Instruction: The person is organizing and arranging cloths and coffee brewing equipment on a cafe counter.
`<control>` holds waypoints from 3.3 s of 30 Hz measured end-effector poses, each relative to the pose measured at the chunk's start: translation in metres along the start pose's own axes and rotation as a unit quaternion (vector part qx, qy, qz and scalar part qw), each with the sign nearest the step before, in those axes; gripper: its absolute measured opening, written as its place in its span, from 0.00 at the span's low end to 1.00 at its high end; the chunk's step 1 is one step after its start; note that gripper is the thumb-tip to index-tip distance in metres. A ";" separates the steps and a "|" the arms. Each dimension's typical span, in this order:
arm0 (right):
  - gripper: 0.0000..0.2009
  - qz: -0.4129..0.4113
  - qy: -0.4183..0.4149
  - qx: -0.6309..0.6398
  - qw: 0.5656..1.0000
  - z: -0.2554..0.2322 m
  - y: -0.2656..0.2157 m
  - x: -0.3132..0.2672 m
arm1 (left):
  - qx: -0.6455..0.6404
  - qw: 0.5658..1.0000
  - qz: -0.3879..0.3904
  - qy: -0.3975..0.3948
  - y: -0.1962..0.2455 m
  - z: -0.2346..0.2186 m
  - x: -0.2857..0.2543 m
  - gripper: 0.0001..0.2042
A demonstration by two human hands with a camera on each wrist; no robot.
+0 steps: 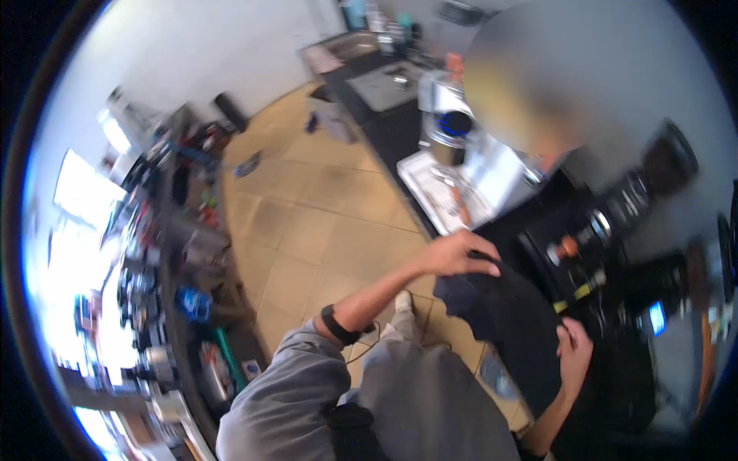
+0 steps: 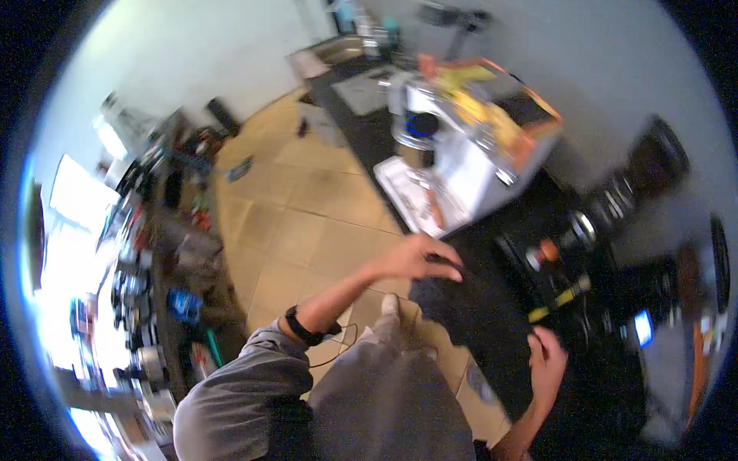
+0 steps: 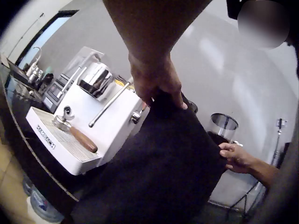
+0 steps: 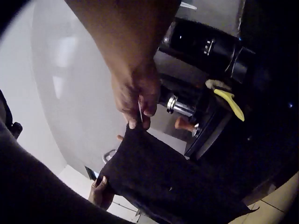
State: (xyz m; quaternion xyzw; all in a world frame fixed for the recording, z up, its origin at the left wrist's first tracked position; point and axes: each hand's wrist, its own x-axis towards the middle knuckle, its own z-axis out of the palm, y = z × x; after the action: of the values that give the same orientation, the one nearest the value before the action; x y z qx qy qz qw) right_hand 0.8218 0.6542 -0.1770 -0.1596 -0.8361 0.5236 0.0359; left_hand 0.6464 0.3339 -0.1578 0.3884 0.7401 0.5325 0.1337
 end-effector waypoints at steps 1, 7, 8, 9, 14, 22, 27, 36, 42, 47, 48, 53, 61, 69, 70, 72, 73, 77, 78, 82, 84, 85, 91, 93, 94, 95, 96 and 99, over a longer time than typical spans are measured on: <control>0.09 0.012 0.027 -0.013 0.999 -0.006 0.001 -0.006 | 0.000 1.000 0.012 0.007 -0.002 0.007 0.009 0.15; 0.10 -0.024 0.137 -0.010 0.990 -0.026 0.012 -0.023 | 0.018 1.000 -0.018 -0.015 -0.008 0.038 0.056 0.13; 0.10 -0.009 0.141 -0.015 0.990 -0.025 0.023 -0.017 | -0.017 0.999 -0.028 -0.011 -0.018 0.045 0.064 0.12; 0.10 0.002 0.144 -0.018 0.989 -0.027 0.035 -0.015 | -0.048 0.998 -0.040 -0.004 -0.025 0.054 0.071 0.12; 0.10 -0.026 0.184 -0.083 0.979 -0.018 0.067 -0.004 | 0.005 0.996 -0.082 -0.020 -0.070 0.073 0.086 0.12; 0.08 -0.059 0.223 0.049 0.972 -0.050 0.004 -0.009 | -0.121 0.990 -0.073 0.027 0.006 0.042 0.097 0.10; 0.08 -0.099 0.198 0.096 0.970 -0.066 -0.026 -0.027 | -0.137 0.989 -0.034 0.034 0.023 0.018 0.088 0.09; 0.08 -0.065 0.143 0.060 0.986 -0.087 -0.042 -0.024 | -0.053 0.998 -0.028 -0.012 0.016 0.009 0.107 0.10; 0.09 -0.055 0.174 -0.073 0.981 -0.069 0.030 0.034 | -0.077 0.995 -0.033 -0.057 -0.059 0.056 0.143 0.11; 0.08 -0.036 0.180 -0.115 0.976 -0.034 0.068 0.017 | -0.009 0.995 -0.062 -0.084 -0.098 0.076 0.115 0.12; 0.08 -0.033 0.178 -0.124 0.976 -0.027 0.083 0.012 | -0.004 0.993 -0.079 -0.090 -0.104 0.081 0.105 0.13; 0.07 -0.084 0.177 -0.182 0.964 0.012 0.159 -0.012 | 0.040 0.990 -0.011 -0.138 -0.150 0.116 0.054 0.12; 0.08 -0.033 0.160 -0.301 0.940 0.048 0.216 -0.043 | 0.159 0.970 0.028 -0.182 -0.191 0.144 0.008 0.07; 0.06 -0.039 0.147 -0.256 0.955 0.051 0.211 -0.047 | 0.157 0.972 0.017 -0.171 -0.183 0.146 -0.001 0.13; 0.06 -0.038 0.147 -0.256 0.955 0.052 0.205 -0.047 | 0.157 0.972 0.016 -0.172 -0.179 0.146 -0.002 0.13; 0.06 -0.044 0.175 -0.226 0.957 0.053 0.195 -0.047 | 0.167 0.972 0.036 -0.161 -0.171 0.145 -0.005 0.15; 0.06 -0.043 0.175 -0.227 0.957 0.054 0.196 -0.047 | 0.167 0.972 0.036 -0.162 -0.166 0.147 -0.007 0.15; 0.06 -0.048 0.184 -0.125 0.974 0.057 0.195 -0.045 | 0.258 0.952 0.048 -0.159 -0.160 0.150 -0.014 0.19; 0.06 -0.034 0.177 -0.089 0.980 0.058 0.193 -0.046 | 0.276 0.945 0.053 -0.165 -0.162 0.151 -0.016 0.20; 0.05 0.017 0.115 -0.093 0.989 0.059 0.189 -0.054 | 0.295 0.939 0.054 -0.170 -0.177 0.152 -0.032 0.20; 0.05 0.075 0.061 -0.056 0.994 0.058 0.180 -0.060 | 0.304 0.938 0.040 -0.164 -0.154 0.150 -0.035 0.15; 0.05 0.074 0.061 -0.057 0.994 0.058 0.178 -0.063 | 0.304 0.938 0.040 -0.164 -0.155 0.150 -0.037 0.15; 0.07 0.078 0.089 -0.043 0.992 0.059 0.166 -0.070 | 0.285 0.945 0.081 -0.142 -0.181 0.152 -0.046 0.10; 0.06 0.031 0.128 -0.046 0.990 0.057 0.162 -0.067 | 0.259 0.951 0.064 -0.153 -0.176 0.150 -0.044 0.10; 0.06 0.029 0.128 -0.047 0.990 0.056 0.160 -0.064 | 0.260 0.951 0.065 -0.152 -0.171 0.150 -0.044 0.10; 0.05 -0.011 0.164 -0.070 0.984 0.056 0.159 -0.060 | 0.265 0.950 0.061 -0.150 -0.163 0.150 -0.043 0.09; 0.04 -0.053 0.200 -0.091 0.974 0.057 0.157 -0.056 | 0.272 0.949 0.057 -0.148 -0.159 0.150 -0.043 0.08; 0.03 -0.032 0.183 -0.026 0.982 0.050 0.144 -0.051 | 0.181 0.979 0.030 -0.083 -0.161 0.149 -0.042 0.07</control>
State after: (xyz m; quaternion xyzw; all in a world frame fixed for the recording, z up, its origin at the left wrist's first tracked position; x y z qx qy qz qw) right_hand 0.8914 0.6535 -0.3218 -0.2268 -0.8332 0.4623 0.2012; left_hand 0.6965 0.3846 -0.3694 0.4710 0.7987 0.3591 0.1064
